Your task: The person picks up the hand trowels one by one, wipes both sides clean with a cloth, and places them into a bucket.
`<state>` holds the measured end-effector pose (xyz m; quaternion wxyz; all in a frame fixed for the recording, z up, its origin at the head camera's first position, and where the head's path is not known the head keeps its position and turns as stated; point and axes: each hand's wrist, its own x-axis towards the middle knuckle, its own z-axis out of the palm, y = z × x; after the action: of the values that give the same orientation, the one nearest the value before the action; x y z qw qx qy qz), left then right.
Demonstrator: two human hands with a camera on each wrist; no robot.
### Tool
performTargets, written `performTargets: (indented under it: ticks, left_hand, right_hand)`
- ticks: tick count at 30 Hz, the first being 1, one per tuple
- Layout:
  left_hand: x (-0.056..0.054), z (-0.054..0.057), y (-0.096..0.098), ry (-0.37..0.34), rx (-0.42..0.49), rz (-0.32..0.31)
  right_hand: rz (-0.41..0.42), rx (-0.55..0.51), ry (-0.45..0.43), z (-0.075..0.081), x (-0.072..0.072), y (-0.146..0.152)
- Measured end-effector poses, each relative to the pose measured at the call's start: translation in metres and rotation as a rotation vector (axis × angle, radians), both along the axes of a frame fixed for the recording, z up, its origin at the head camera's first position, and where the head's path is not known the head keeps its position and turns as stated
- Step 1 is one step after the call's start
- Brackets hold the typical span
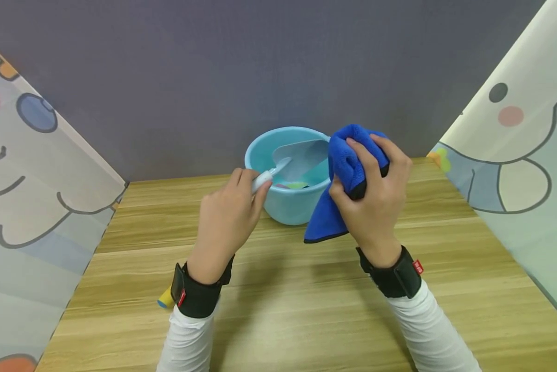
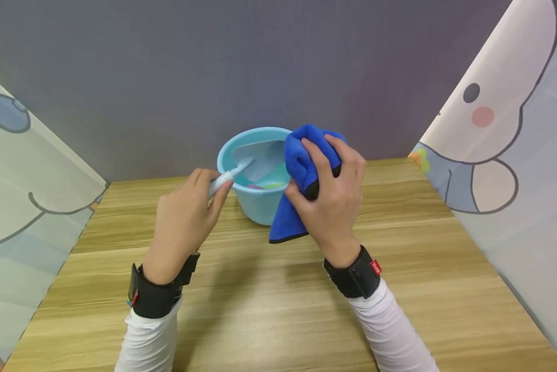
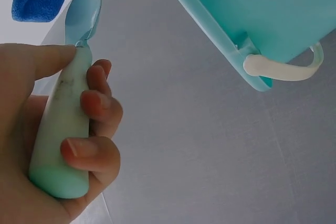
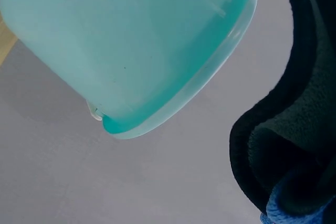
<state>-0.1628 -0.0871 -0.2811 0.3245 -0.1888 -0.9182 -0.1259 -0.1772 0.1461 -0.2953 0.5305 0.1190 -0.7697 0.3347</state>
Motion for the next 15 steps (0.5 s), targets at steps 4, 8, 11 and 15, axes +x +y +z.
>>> performTargets:
  ticks: [4,8,11,15]
  left_hand:
    - [0.0008,0.001,-0.0011,-0.044,0.013,0.007]
    - [0.0012,0.0017,-0.0016,-0.068,0.013,0.009]
    - [0.0013,0.0016,-0.0018,-0.07,0.012,0.008]
    - [0.0009,0.0009,-0.0018,-0.047,0.008,0.008]
  right_hand:
    - [0.004,0.007,-0.003,0.0002,0.0013,-0.0004]
    - [0.007,-0.001,0.004,0.0006,0.0016,-0.0001]
    - [0.008,-0.02,0.02,0.0012,0.001,0.0001]
    - [0.014,-0.036,0.034,0.0021,0.0005,0.0002]
